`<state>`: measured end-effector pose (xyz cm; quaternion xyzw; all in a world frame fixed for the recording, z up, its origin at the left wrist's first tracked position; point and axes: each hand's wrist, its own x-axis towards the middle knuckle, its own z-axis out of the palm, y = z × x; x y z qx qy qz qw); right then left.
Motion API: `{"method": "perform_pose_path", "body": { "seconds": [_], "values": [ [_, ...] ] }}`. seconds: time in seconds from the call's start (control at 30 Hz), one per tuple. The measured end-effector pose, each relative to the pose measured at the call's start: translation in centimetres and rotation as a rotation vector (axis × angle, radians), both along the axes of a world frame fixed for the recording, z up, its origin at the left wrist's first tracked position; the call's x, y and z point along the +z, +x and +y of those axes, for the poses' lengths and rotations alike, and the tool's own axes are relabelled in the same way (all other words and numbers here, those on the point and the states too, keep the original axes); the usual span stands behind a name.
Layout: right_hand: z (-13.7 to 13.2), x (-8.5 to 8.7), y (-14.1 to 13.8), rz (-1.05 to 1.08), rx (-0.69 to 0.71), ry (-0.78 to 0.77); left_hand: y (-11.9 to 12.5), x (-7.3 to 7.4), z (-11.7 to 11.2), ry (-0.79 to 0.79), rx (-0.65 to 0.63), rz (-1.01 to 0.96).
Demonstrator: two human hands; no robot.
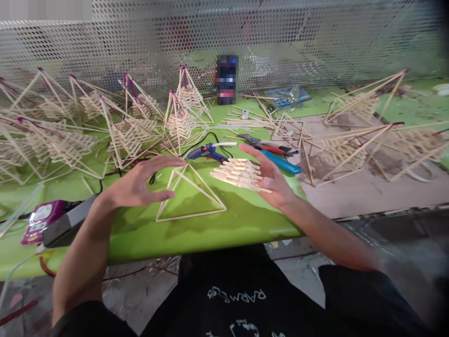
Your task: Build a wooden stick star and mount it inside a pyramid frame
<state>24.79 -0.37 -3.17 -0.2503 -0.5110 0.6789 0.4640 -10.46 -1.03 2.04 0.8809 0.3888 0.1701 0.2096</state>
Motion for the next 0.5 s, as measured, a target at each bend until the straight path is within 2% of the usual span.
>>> {"method": "perform_pose_path", "body": {
  "seconds": [0.1, 0.23, 0.33, 0.5],
  "values": [
    [-0.1, -0.4, 0.2, -0.016, 0.052, 0.099, 0.7, -0.2, -0.1, -0.005, 0.015, -0.013],
    [-0.4, -0.8, 0.4, -0.094, 0.054, 0.341, 2.1, -0.9, -0.4, 0.045, 0.042, -0.134],
    [-0.7, -0.8, 1.1, -0.232, -0.003, 0.502, 3.2, -1.4, -0.8, 0.047, 0.061, -0.194],
    [-1.7, -0.4, 2.5, -0.440, -0.152, 0.727, 4.8, -2.5, -1.7, 0.126, 0.217, -0.225]
  ]
}}
